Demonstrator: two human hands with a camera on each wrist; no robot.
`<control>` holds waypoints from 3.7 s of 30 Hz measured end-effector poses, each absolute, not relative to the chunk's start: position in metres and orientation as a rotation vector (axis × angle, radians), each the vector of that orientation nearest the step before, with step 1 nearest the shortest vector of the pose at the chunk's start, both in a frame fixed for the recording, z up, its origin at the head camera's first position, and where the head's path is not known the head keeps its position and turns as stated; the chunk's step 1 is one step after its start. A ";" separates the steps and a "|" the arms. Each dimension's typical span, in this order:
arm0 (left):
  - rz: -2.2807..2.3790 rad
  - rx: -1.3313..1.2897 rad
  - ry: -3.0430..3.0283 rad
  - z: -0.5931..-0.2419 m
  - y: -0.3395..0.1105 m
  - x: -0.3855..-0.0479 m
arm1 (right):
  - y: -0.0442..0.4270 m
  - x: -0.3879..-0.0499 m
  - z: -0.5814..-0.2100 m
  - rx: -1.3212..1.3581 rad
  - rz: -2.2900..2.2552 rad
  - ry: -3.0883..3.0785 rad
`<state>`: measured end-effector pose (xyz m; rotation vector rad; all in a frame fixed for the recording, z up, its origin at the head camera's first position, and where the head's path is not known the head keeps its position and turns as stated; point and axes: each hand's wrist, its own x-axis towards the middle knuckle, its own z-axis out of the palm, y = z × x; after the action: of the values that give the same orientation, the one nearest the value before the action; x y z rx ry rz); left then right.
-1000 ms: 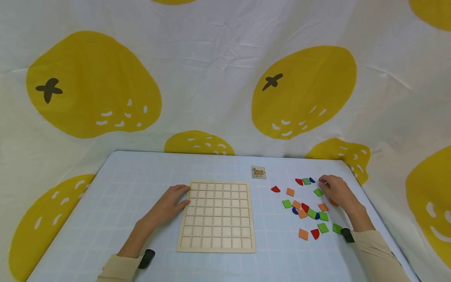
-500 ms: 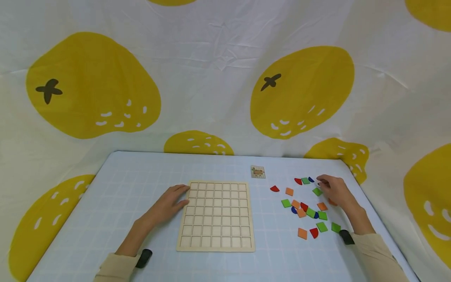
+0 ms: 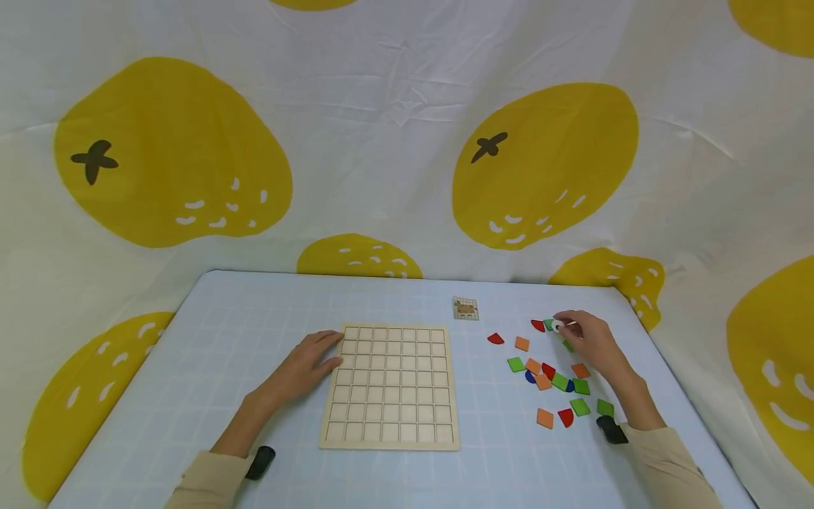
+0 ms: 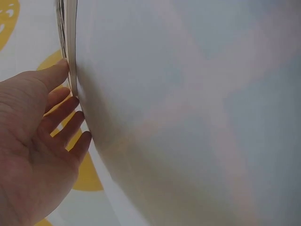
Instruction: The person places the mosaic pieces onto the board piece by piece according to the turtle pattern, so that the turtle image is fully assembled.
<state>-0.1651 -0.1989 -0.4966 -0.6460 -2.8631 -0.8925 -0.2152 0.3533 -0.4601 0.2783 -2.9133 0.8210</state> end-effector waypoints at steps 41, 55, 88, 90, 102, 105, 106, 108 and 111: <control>-0.889 -0.604 -2.909 -0.494 -0.196 -0.163 | 0.204 -0.229 -0.457 0.440 1.306 -2.723; -0.900 -0.609 -2.907 -0.498 -0.198 -0.164 | 0.151 -0.236 -0.462 0.617 1.446 -2.665; -0.949 -0.651 -2.846 -0.499 -0.200 -0.165 | 0.042 -0.229 -0.473 0.943 1.526 -2.736; -0.952 -0.653 -2.848 -0.500 -0.201 -0.166 | 0.037 -0.228 -0.473 0.935 1.531 -2.748; -0.958 -0.671 -2.843 -0.497 -0.198 -0.166 | 0.017 -0.224 -0.471 0.919 1.548 -2.804; -0.967 -0.675 -2.839 -0.495 -0.197 -0.166 | 0.013 -0.224 -0.472 0.923 1.548 -2.819; -0.969 -0.678 -2.837 -0.495 -0.197 -0.166 | 0.012 -0.224 -0.472 0.918 1.538 -2.828; -0.962 -0.686 -2.834 -0.495 -0.197 -0.167 | 0.010 -0.224 -0.472 0.903 1.525 -2.846; -0.952 -0.694 -2.834 -0.495 -0.198 -0.167 | 0.006 -0.224 -0.473 0.884 1.483 -2.872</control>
<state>-0.1666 -0.1977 -0.4949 -0.6937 -2.8340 -0.9519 -0.2237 0.0063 -0.4726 0.8835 -2.8718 1.4829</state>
